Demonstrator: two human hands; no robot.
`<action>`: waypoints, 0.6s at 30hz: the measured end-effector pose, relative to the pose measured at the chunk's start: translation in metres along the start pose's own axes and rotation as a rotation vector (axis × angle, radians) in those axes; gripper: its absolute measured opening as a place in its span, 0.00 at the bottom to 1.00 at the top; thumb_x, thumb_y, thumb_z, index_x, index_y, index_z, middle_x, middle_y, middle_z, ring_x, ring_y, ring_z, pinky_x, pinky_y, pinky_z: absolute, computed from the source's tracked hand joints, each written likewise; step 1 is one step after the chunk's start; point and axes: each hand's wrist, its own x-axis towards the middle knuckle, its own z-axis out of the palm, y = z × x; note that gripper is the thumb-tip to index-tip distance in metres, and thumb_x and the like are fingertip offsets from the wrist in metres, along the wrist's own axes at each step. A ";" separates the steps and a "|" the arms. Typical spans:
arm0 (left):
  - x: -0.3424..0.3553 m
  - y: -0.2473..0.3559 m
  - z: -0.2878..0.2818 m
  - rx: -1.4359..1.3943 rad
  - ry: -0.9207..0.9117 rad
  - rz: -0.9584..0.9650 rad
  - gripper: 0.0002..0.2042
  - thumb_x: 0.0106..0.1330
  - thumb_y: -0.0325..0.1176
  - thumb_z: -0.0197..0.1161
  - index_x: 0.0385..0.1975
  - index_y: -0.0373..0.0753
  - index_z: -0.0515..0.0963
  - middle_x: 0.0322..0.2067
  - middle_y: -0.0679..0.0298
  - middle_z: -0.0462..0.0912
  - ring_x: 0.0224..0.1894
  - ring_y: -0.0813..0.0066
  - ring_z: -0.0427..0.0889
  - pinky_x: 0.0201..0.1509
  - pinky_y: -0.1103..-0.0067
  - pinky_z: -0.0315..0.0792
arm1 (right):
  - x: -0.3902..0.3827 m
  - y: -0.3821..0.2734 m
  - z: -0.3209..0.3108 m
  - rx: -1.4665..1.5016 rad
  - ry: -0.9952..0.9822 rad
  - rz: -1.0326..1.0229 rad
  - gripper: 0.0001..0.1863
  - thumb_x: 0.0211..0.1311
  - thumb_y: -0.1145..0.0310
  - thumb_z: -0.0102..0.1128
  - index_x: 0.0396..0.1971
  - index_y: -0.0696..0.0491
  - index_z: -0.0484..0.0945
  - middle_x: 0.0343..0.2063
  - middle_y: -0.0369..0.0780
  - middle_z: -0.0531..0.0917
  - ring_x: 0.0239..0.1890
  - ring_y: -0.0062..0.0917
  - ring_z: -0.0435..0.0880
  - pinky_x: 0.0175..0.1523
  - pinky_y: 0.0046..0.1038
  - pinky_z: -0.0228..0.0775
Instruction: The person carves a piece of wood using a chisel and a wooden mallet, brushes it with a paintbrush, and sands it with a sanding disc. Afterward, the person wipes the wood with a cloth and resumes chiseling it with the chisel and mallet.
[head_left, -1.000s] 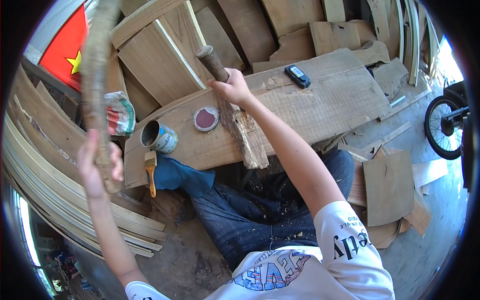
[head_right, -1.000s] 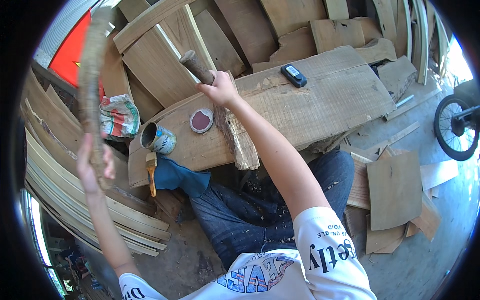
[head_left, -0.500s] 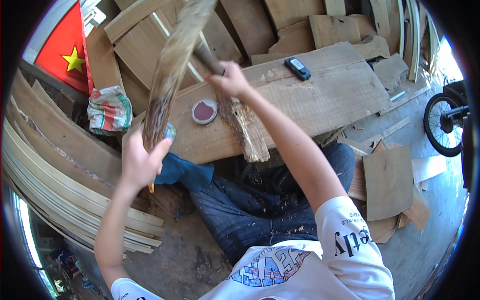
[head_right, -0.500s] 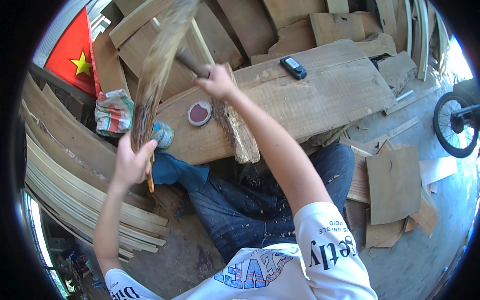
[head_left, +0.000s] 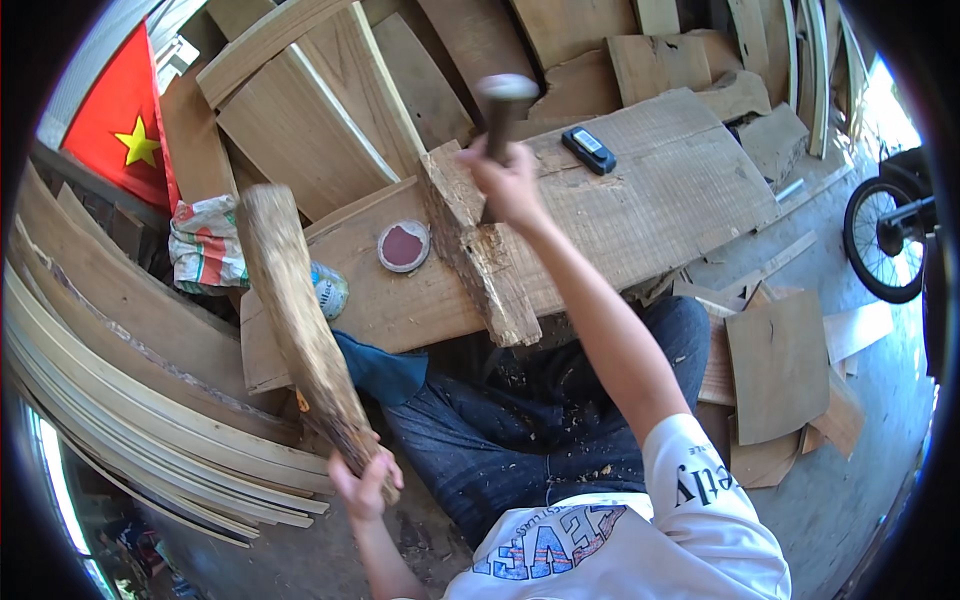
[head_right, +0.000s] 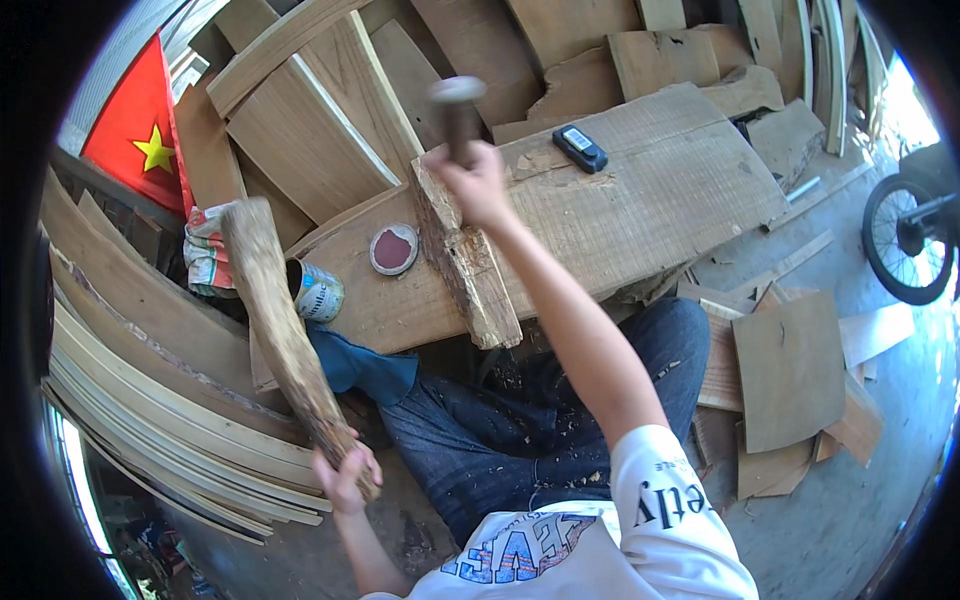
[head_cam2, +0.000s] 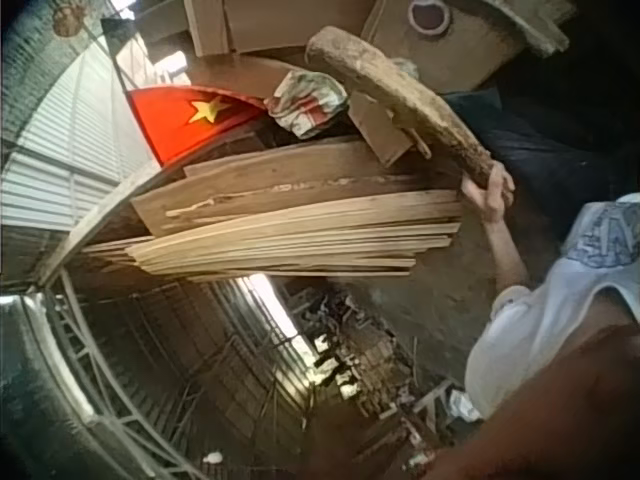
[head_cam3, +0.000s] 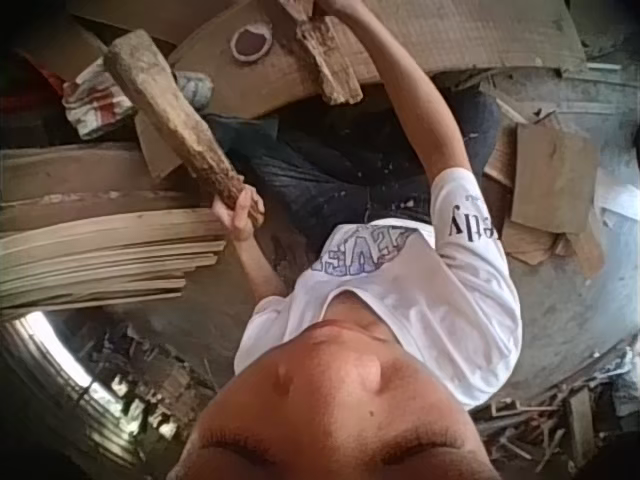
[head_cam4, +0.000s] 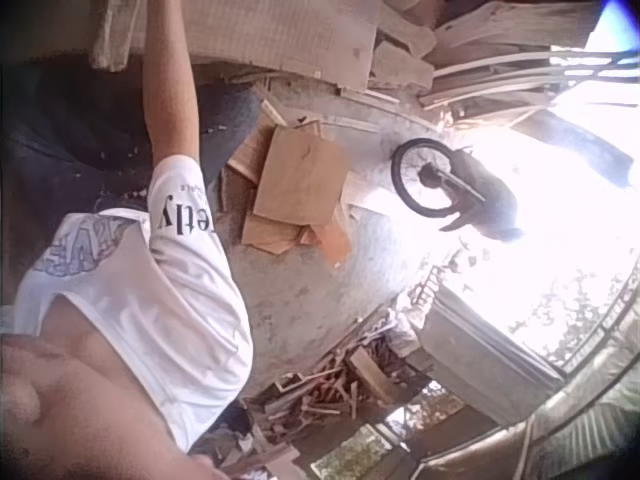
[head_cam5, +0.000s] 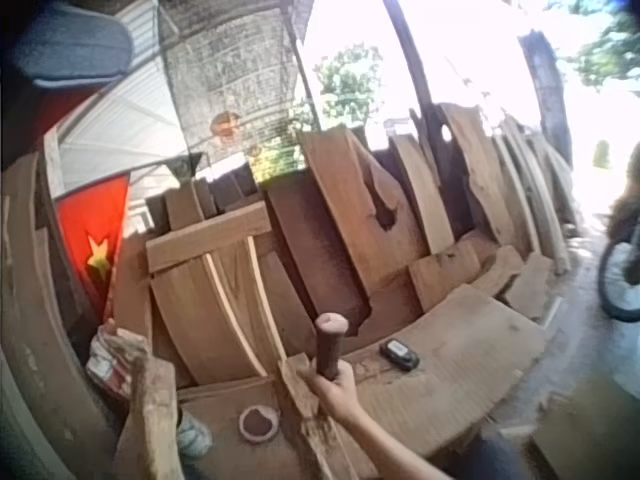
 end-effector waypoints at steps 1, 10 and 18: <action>-0.010 -0.016 -0.001 0.000 0.023 -0.009 0.17 0.59 0.22 0.57 0.47 0.28 0.64 0.20 0.58 0.74 0.15 0.73 0.73 0.18 0.78 0.71 | -0.002 -0.007 -0.017 0.222 -0.019 -0.050 0.09 0.56 0.70 0.65 0.21 0.53 0.75 0.15 0.31 0.72 0.16 0.11 0.66 0.21 0.19 0.54; 0.006 -0.069 -0.009 0.239 0.152 -0.379 0.05 0.48 0.19 0.62 0.24 0.31 0.73 0.16 0.62 0.76 0.12 0.76 0.74 0.15 0.80 0.68 | -0.065 -0.058 -0.056 0.040 0.027 -0.107 0.08 0.56 0.76 0.59 0.22 0.55 0.69 0.16 0.35 0.69 0.19 0.17 0.65 0.27 0.21 0.56; 0.016 -0.096 -0.011 0.596 0.185 -0.308 0.07 0.51 0.26 0.63 0.26 0.31 0.73 0.17 0.59 0.78 0.15 0.67 0.79 0.22 0.74 0.73 | -0.080 -0.066 -0.048 0.407 -0.116 -0.054 0.14 0.58 0.72 0.55 0.16 0.52 0.62 0.12 0.35 0.65 0.15 0.20 0.60 0.22 0.23 0.51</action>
